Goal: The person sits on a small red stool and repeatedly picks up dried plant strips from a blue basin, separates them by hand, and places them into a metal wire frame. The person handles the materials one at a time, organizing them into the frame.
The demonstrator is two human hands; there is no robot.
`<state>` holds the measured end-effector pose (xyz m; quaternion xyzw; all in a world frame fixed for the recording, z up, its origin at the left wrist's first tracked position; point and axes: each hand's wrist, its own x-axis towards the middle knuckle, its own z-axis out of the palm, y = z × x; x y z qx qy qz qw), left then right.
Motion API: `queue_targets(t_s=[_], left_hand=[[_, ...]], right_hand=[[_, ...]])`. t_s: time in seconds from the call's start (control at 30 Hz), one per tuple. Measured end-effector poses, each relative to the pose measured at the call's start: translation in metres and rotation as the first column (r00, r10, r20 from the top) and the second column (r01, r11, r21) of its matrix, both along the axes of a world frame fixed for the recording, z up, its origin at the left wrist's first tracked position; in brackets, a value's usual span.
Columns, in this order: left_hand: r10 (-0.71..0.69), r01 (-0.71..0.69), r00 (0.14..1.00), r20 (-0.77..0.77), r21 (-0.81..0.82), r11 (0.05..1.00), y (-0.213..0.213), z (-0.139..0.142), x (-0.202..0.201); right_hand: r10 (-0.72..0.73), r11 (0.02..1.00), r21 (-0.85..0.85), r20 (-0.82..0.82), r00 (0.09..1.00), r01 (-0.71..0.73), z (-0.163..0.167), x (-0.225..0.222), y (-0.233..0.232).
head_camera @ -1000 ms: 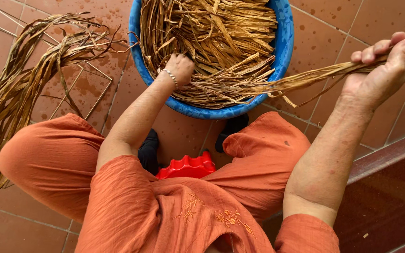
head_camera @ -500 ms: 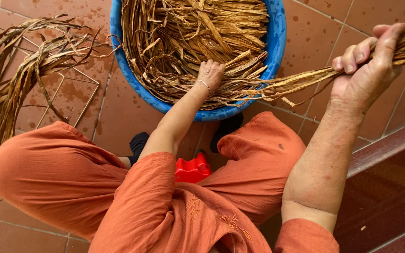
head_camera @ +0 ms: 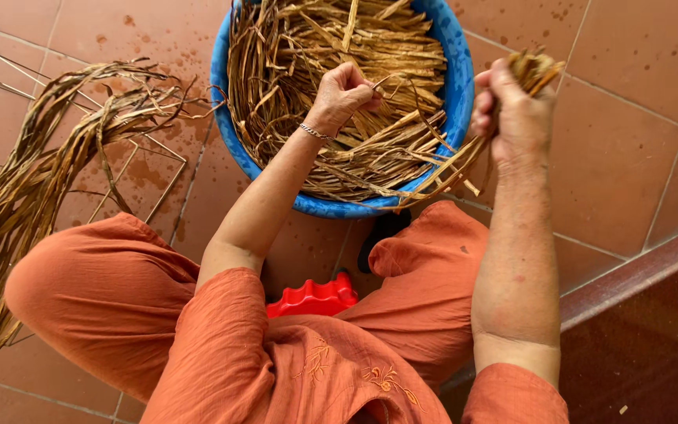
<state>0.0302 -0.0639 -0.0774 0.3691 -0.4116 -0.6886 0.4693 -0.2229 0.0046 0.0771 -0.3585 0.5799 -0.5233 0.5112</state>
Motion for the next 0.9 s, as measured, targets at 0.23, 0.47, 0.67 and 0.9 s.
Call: queue_targets(t_s=[0.23, 0.47, 0.67, 0.9], left_hand=[[-0.101, 0.061, 0.971, -0.215, -0.181, 0.981, 0.013, 0.053, 0.0], [-0.225, 0.182, 0.965, -0.134, -0.273, 0.945, 0.043, 0.073, -0.002], [-0.169, 0.187, 0.98, 0.101, -0.199, 0.962, 0.052, 0.06, 0.014], [-0.034, 0.142, 0.923, 0.384, -0.257, 0.956, 0.054, 0.035, 0.032]], right_hand=[[0.235, 0.963, 0.154, -0.082, 0.969, -0.221, -0.004, 0.039, -0.011], [0.205, 0.977, -0.107, 0.268, 0.941, -0.183, -0.003, 0.051, -0.014], [0.066, 0.968, -0.249, 0.194, 0.979, -0.015, -0.001, 0.036, -0.015], [-0.046, 0.925, -0.348, 0.302, 0.952, 0.155, -0.004, 0.015, -0.018]])
